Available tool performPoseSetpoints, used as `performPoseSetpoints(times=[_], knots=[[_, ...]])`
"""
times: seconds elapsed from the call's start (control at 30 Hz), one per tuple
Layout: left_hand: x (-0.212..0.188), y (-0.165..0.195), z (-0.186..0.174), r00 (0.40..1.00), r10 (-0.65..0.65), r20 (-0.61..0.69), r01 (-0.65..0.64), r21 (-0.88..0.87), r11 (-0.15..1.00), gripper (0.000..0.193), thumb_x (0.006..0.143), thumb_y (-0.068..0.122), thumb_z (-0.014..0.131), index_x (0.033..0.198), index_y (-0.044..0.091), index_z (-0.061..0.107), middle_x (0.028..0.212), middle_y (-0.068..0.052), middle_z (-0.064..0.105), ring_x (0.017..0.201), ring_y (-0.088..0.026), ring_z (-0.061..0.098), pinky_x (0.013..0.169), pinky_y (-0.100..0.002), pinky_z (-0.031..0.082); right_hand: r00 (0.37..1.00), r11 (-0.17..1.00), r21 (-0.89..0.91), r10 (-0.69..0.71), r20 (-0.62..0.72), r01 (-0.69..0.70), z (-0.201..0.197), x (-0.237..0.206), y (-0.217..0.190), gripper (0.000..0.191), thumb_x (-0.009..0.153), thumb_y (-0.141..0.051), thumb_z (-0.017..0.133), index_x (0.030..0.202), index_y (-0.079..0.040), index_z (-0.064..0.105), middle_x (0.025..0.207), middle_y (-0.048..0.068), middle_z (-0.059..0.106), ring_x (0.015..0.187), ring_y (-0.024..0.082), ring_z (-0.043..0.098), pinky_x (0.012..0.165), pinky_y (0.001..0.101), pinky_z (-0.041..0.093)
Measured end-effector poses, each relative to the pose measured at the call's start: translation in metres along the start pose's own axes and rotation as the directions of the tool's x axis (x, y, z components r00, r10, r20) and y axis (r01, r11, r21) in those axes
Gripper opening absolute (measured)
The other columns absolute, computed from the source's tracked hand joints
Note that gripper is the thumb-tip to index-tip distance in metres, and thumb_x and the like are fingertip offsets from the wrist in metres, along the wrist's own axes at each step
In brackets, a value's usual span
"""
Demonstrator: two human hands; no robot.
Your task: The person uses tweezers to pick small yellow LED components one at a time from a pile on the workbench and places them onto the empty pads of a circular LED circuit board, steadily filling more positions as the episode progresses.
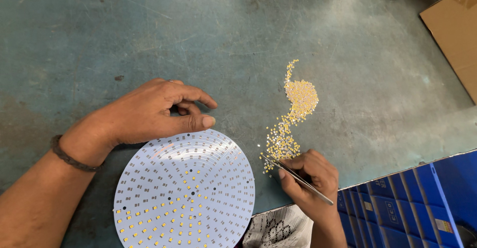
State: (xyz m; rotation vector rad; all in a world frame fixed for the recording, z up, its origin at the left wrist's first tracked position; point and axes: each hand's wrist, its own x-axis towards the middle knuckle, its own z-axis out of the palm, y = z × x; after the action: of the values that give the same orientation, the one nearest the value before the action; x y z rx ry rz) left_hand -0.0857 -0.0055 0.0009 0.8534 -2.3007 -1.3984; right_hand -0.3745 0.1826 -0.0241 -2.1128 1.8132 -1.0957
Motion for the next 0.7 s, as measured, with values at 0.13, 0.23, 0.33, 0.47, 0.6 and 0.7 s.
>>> performPoseSetpoints(times=[0.13, 0.23, 0.33, 0.47, 0.6, 0.7], knots=[[0.000, -0.001, 0.000, 1.000, -0.017, -0.004, 0.017, 0.018, 1.000, 0.057, 0.077, 0.049, 0.070, 0.115, 0.008, 0.077, 0.076, -0.004, 0.084, 0.090, -0.019, 0.081, 0.084, -0.035, 0.062, 1.000, 0.999, 0.032, -0.024, 0.011, 0.023, 0.000, 0.000, 0.000, 0.014, 0.076, -0.011, 0.081, 0.082, -0.003, 0.072, 0.074, 0.003, 0.071, 0.063, 0.014, 0.059, 0.057, 0.0269, 0.043], [-0.001, -0.001, 0.000, 1.000, 0.007, -0.012, -0.006, 0.034, 0.999, 0.056, 0.078, 0.050, 0.070, 0.114, 0.007, 0.077, 0.077, -0.004, 0.084, 0.090, -0.019, 0.080, 0.084, -0.035, 0.062, 0.999, 0.999, 0.041, -0.028, 0.015, 0.028, -0.001, -0.002, 0.002, 0.012, 0.076, -0.009, 0.080, 0.082, -0.003, 0.072, 0.075, 0.003, 0.072, 0.064, 0.014, 0.059, 0.059, 0.0271, 0.043], [-0.001, -0.002, 0.000, 0.999, 0.030, -0.017, -0.029, 0.054, 0.998, 0.057, 0.078, 0.052, 0.069, 0.111, 0.006, 0.076, 0.078, -0.006, 0.083, 0.087, -0.020, 0.080, 0.081, -0.035, 0.061, 1.000, 1.000, 0.012, -0.004, 0.014, 0.004, 0.000, -0.004, 0.004, 0.012, 0.076, -0.007, 0.080, 0.083, -0.002, 0.072, 0.074, 0.004, 0.070, 0.063, 0.015, 0.059, 0.059, 0.0280, 0.044], [0.000, -0.008, -0.001, 1.000, 0.019, -0.008, -0.018, 0.079, 0.997, 0.062, 0.078, 0.059, 0.066, 0.113, 0.008, 0.075, 0.082, -0.008, 0.082, 0.081, -0.020, 0.081, 0.074, -0.034, 0.061, 1.000, 1.000, 0.023, -0.005, 0.012, 0.005, -0.001, -0.002, 0.000, 0.012, 0.075, -0.006, 0.080, 0.084, -0.002, 0.072, 0.073, 0.004, 0.068, 0.064, 0.017, 0.059, 0.062, 0.0293, 0.044], [0.001, -0.017, 0.001, 0.997, 0.063, -0.035, -0.058, 0.116, 0.992, 0.067, 0.082, 0.067, 0.062, 0.113, 0.010, 0.076, 0.089, -0.010, 0.081, 0.083, -0.023, 0.080, 0.075, -0.036, 0.060, 0.983, 0.981, 0.129, -0.154, 0.095, 0.142, 0.018, 0.004, -0.021, 0.015, 0.075, -0.009, 0.080, 0.085, -0.003, 0.071, 0.075, 0.004, 0.068, 0.067, 0.018, 0.063, 0.066, 0.0308, 0.047], [0.004, -0.021, 0.007, 0.988, 0.142, -0.061, -0.134, 0.118, 0.984, 0.070, 0.083, 0.071, 0.060, 0.112, 0.010, 0.077, 0.094, -0.011, 0.080, 0.090, -0.025, 0.079, 0.079, -0.037, 0.060, 0.942, 0.952, 0.206, -0.266, 0.203, 0.224, 0.037, 0.010, -0.041, 0.018, 0.070, -0.012, 0.083, 0.080, -0.004, 0.071, 0.072, 0.005, 0.069, 0.062, 0.019, 0.062, 0.059, 0.0310, 0.047]])
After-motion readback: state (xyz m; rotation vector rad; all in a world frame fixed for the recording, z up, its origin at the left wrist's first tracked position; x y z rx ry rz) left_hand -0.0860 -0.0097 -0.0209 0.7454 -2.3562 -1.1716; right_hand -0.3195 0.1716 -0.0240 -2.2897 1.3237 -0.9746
